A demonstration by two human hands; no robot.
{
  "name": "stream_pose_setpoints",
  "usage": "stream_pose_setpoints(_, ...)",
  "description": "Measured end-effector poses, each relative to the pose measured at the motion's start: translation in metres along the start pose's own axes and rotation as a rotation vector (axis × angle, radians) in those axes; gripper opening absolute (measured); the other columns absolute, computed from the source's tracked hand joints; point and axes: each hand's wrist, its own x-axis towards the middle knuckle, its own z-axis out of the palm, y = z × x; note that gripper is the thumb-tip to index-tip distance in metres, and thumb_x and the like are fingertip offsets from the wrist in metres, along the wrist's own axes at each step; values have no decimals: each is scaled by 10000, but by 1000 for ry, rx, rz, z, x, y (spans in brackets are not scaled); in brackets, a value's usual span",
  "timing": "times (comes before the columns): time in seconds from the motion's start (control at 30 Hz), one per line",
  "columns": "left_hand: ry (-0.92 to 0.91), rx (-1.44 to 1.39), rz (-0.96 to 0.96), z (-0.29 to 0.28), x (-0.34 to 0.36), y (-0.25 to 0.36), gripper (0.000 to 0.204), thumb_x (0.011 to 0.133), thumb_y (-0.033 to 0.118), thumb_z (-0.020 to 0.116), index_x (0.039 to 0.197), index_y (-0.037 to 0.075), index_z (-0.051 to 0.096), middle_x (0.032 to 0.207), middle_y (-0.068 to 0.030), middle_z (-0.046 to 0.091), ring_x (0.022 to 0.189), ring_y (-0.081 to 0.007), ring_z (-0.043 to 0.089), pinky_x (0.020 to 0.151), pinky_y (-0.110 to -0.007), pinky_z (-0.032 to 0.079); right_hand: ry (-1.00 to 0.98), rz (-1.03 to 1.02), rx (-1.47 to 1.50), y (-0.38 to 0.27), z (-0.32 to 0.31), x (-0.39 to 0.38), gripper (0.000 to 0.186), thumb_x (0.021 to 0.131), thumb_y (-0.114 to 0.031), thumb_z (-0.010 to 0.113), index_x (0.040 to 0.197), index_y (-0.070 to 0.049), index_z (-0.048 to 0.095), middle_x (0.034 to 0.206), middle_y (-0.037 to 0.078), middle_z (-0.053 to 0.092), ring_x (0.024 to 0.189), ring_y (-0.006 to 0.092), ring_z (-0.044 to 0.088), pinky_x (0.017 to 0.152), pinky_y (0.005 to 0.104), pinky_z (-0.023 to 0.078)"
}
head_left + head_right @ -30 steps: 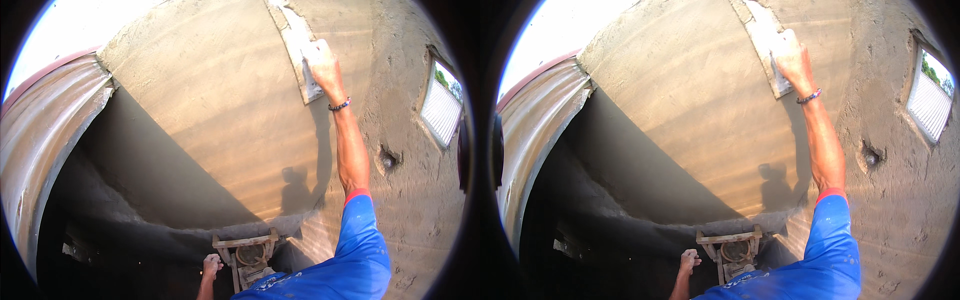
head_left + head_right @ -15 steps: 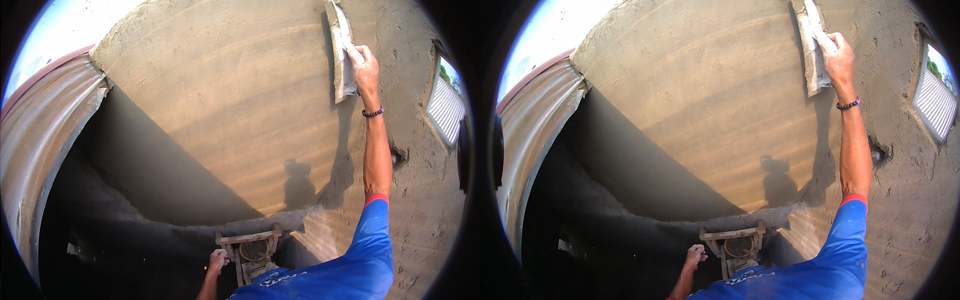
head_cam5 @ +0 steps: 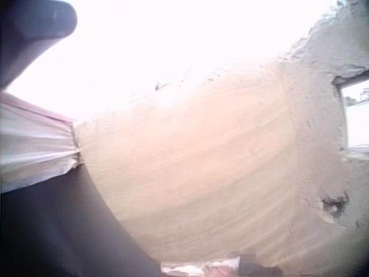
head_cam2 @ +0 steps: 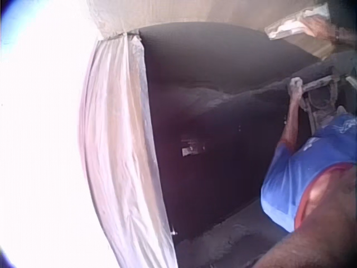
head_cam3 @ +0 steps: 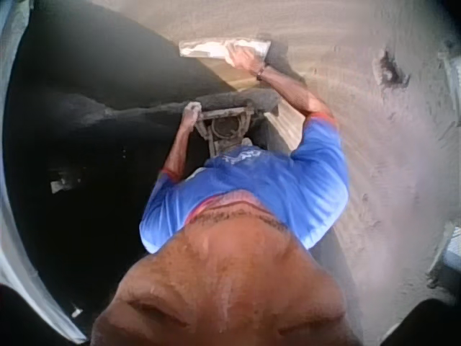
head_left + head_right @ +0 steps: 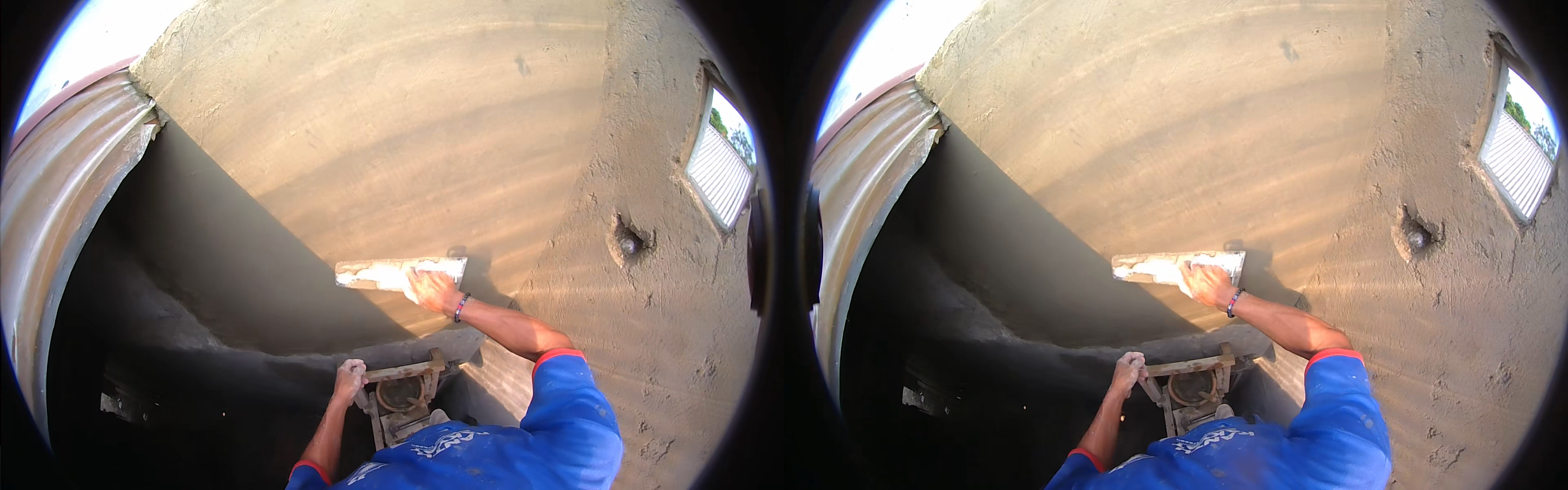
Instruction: The person applies plaster to an unfinished concrete wall using a trowel and a hawk. They take plaster from a bucket on a wooden scaffolding and smooth it across the wall surface in multiple overlapping strokes.
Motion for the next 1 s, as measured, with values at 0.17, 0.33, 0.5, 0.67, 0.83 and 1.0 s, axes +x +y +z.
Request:
stream_pose_setpoints(0.17, 8, -58, 75, 0, -19, 10, 240, 932, 142, 572, 1131, 8, 586, 845, -85, 628, 654, -176, 654, 584, -297, 538, 382, 88, 329, 35, -87, 7, 469, 791, -250, 686, 1140, 28, 540, 861, 214, 678, 775, 348, 685, 673, 428, 546)
stream_pose_setpoints(0.33, 419, 352, 394, -48, -41, 34, 385, 825, 86, 666, 1181, -13, 558, 1058, -166, 570, 951, -265, 589, 812, -394, 488, 1174, 320, 418, 165, -334, 65, 194, 879, -127, 674, 1015, 2, 622, 845, 81, 680, 789, 147, 624, 717, 292, 501)
stream_pose_setpoints(0.5, 797, 476, 845, -83, -67, 170, 635, 834, 19, 651, 1403, 6, 370, 1453, -243, 271, 1344, -402, 299, 1118, -472, 260, 1097, 635, 848, 245, -429, 90, 237, 881, -242, 683, 824, -22, 613, 680, 15, 593, 551, 112, 501, 518, 278, 420)
stream_pose_setpoints(0.67, 992, 658, 1122, -111, -50, 272, 733, 908, 250, 614, 1496, 26, 238, 1550, -258, 111, 1432, -420, 135, 1145, -541, 159, 937, 362, 377, 118, -323, 137, 280, 832, -255, 673, 959, -28, 570, 738, 218, 638, 715, 392, 639, 642, 445, 488)
stream_pose_setpoints(0.83, 994, 647, 1381, -64, -4, 382, 772, 951, 463, 497, 1517, 43, 181, 1571, -249, 57, 1442, -440, 51, 1144, -578, 61, 179, 140, 109, 40, -194, 95, 453, 752, -174, 688, 1163, -40, 552, 801, 232, 651, 759, 445, 626, 685, 489, 506)
stream_pose_setpoints(1.0, 1037, 840, 1293, -51, 9, 395, 774, 939, 435, 526, 1518, 51, 184, 1569, -263, 23, 1438, -466, 12, 1130, -613, 49, 1139, 299, 446, 137, -310, 76, 214, 868, -157, 669, 1013, -9, 617, 822, 148, 684, 776, 198, 673, 665, 308, 511)
